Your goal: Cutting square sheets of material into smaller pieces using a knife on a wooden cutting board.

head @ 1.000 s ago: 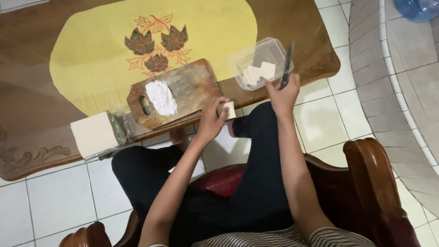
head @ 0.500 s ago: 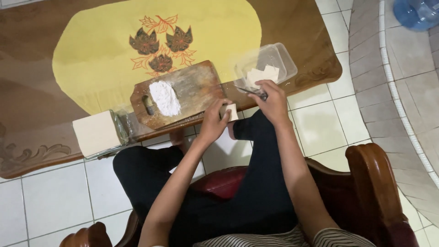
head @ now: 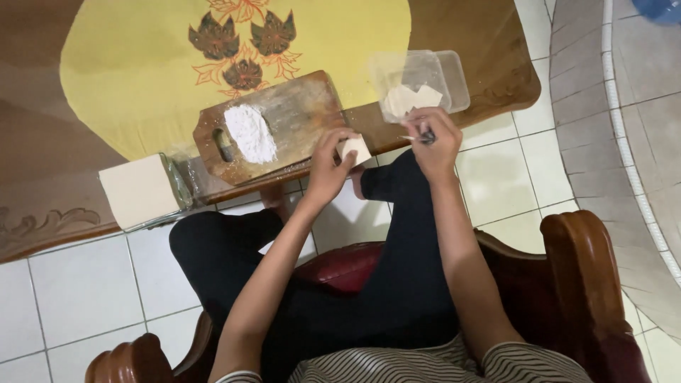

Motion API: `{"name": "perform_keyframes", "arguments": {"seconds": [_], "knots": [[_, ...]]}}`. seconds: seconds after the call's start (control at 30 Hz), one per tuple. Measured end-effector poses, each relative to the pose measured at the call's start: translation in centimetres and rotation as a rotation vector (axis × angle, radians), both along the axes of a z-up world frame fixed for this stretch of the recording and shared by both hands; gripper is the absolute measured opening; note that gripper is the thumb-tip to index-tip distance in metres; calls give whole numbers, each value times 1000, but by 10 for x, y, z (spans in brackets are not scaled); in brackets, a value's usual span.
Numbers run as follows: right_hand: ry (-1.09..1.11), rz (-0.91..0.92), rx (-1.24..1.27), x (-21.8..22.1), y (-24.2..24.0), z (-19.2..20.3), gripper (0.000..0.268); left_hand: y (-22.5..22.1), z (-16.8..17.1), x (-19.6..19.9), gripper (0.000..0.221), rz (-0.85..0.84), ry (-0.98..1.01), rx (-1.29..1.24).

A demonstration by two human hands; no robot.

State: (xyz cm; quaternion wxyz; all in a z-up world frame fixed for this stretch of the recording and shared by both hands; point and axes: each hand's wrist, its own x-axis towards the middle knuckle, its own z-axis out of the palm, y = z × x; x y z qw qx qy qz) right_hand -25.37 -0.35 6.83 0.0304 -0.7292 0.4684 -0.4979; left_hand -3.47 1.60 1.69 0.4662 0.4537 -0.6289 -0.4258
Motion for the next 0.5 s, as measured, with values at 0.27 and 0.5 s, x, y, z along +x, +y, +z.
{"name": "perform_keyframes", "arguments": {"seconds": [0.27, 0.5], "knots": [[-422, -159, -138, -21, -2, -18, 51, -27, 26, -32, 34, 14, 11, -16], [-391, -237, -147, -28, -7, -21, 50, -106, 12, -89, 39, 44, -53, -182]]}}
